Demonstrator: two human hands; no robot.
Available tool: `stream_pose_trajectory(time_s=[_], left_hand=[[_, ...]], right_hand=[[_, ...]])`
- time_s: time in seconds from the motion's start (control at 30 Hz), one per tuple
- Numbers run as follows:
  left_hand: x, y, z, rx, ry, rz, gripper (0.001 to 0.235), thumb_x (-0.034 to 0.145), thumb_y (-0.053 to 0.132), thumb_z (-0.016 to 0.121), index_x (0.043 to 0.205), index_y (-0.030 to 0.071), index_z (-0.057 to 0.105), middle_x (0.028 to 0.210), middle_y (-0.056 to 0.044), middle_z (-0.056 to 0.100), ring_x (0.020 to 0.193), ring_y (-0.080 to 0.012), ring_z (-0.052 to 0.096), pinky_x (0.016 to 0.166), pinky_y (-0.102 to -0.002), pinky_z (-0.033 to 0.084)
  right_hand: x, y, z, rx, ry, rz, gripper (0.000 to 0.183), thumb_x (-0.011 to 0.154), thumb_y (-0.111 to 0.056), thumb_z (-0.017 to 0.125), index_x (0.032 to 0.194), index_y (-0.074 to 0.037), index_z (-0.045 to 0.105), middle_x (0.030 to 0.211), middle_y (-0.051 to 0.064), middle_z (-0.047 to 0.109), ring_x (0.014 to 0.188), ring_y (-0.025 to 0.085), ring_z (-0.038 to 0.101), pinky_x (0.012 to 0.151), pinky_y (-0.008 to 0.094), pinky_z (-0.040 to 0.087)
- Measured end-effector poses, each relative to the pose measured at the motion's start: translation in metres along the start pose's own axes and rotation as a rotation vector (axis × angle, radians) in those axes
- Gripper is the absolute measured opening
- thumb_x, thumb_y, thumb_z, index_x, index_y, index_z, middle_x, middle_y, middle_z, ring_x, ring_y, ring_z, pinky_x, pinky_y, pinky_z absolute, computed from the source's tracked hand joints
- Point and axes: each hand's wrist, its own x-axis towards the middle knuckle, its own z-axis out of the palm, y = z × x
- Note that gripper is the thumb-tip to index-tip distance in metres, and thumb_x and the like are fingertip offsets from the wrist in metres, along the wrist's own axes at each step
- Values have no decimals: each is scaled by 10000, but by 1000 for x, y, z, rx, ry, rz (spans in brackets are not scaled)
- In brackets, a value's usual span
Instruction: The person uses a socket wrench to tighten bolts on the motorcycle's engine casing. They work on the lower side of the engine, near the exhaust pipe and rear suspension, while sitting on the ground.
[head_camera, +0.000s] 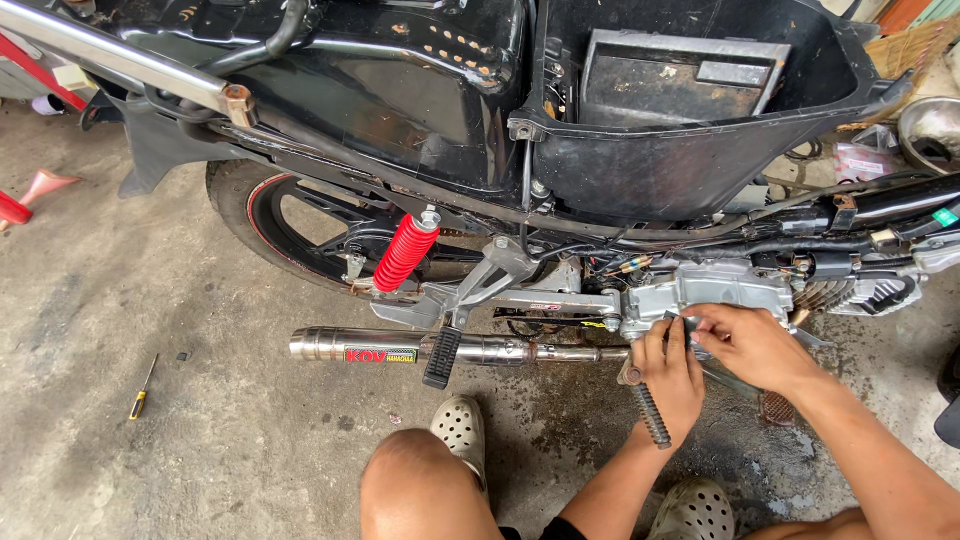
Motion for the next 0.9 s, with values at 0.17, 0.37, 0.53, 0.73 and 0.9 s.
stream_pose_trajectory(time_s=[0.17, 0.37, 0.53, 0.73, 0.9], left_hand=[[5, 6, -23, -188, 46, -69, 268, 1008, 31, 474, 1192, -24, 660, 1113, -171, 573, 1065, -328, 543, 919, -450, 478], [-5, 12, -6, -407, 81, -275, 293, 1052, 189, 498, 1260, -18, 516, 1141, -179, 588, 1026, -286, 608, 801, -384, 539], [12, 2, 5, -324, -31, -539, 692, 1028, 325, 491, 1568, -14, 221, 1462, -259, 434, 1241, -370, 495, 1047, -476, 424], [53, -4, -6, -61, -385, -741, 886, 984, 499, 457, 1628, 5, 102, 965, -200, 660, 881, -370, 649, 736, -506, 529], [40, -10, 3, 6, -346, -700, 952, 963, 516, 475, 1593, -90, 99, 1111, -327, 660, 954, -488, 658, 782, -581, 532]], right_hand=[[3, -2, 12, -319, -60, -116, 630, 877, -61, 714, 1449, -272, 555, 1175, -41, 532, 946, 144, 708, 730, 304, 676], [8, 15, 9, -333, 107, -226, 238, 882, -348, 750, 1029, -168, 800, 1231, -92, 621, 829, 208, 765, 748, 447, 644], [5, 32, 2, -292, 238, -202, 340, 904, -352, 719, 1113, -89, 766, 1152, -17, 742, 935, 289, 763, 823, 485, 611], [-1, 42, 2, -232, 212, -185, 263, 901, -373, 732, 925, -111, 743, 972, -29, 721, 692, 249, 715, 742, 405, 549], [-2, 58, 3, -232, 262, -210, 315, 902, -404, 727, 792, -111, 694, 845, -17, 708, 669, 237, 672, 727, 383, 516]])
